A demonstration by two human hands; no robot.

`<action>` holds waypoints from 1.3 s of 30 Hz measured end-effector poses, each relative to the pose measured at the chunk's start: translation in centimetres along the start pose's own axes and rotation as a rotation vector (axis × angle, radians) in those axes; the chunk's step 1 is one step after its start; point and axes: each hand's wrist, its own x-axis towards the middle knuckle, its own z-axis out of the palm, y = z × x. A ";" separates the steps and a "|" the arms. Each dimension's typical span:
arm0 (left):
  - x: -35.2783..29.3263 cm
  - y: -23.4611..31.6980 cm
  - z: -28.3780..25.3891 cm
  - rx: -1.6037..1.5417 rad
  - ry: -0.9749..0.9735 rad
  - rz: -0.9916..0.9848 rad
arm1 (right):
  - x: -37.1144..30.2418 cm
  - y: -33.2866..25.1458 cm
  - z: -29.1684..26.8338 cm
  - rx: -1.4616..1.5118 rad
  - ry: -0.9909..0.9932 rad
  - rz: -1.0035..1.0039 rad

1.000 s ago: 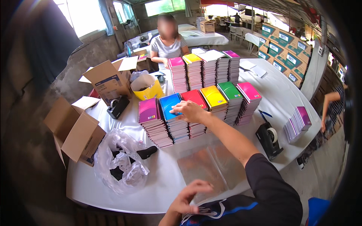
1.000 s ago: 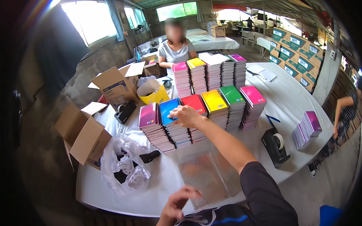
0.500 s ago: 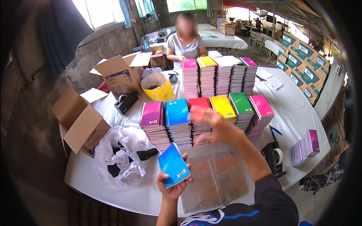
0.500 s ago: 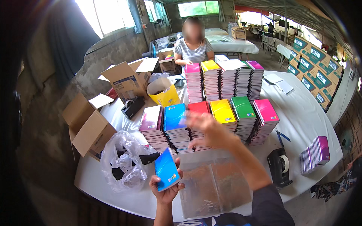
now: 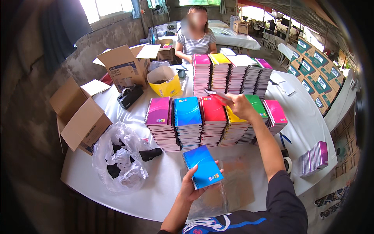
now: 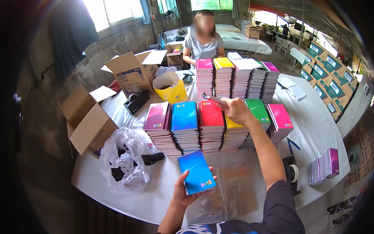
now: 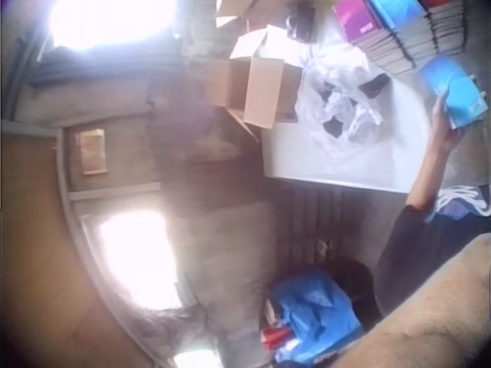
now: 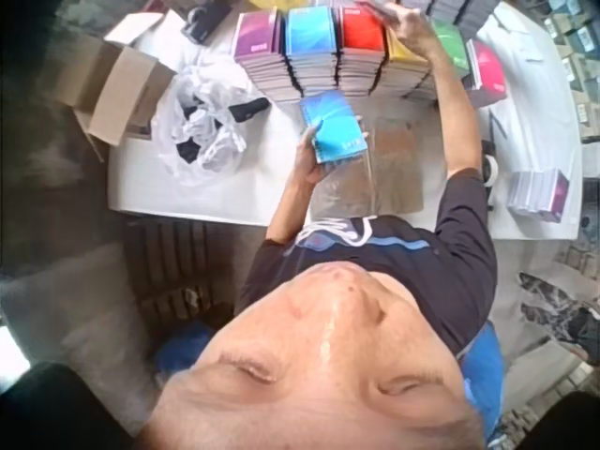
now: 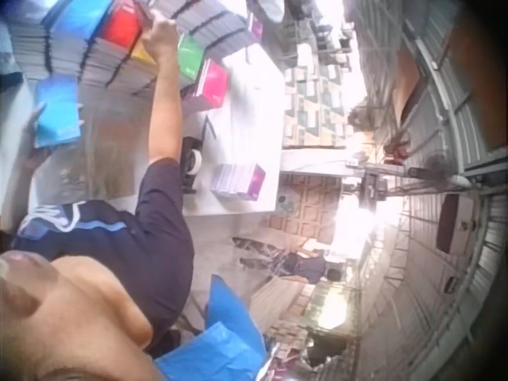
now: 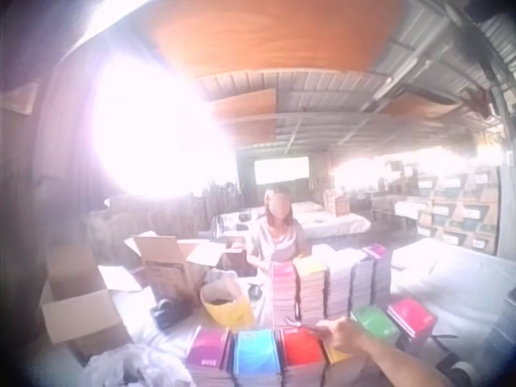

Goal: The person selects several colorful notebooks from stacks on a table, gathers them together, places them into a plastic bag, and secures the bag with tape before placing it on a stack of already packed bags.

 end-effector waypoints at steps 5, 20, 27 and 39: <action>1.9 -0.5 -0.3 0.000 -0.052 -0.063 | -3.1 1.6 6.9 -0.391 -0.006 -0.280; 0.9 -1.2 0.2 0.058 -0.074 -0.041 | 0.7 2.9 0.6 0.244 -0.259 0.061; 3.0 -1.9 0.8 0.084 -0.127 -0.016 | -3.6 -0.8 0.9 -0.132 0.538 -0.353; 1.0 -2.5 0.9 -0.096 -0.202 0.152 | -7.7 -1.7 -1.6 -0.233 -0.020 -0.256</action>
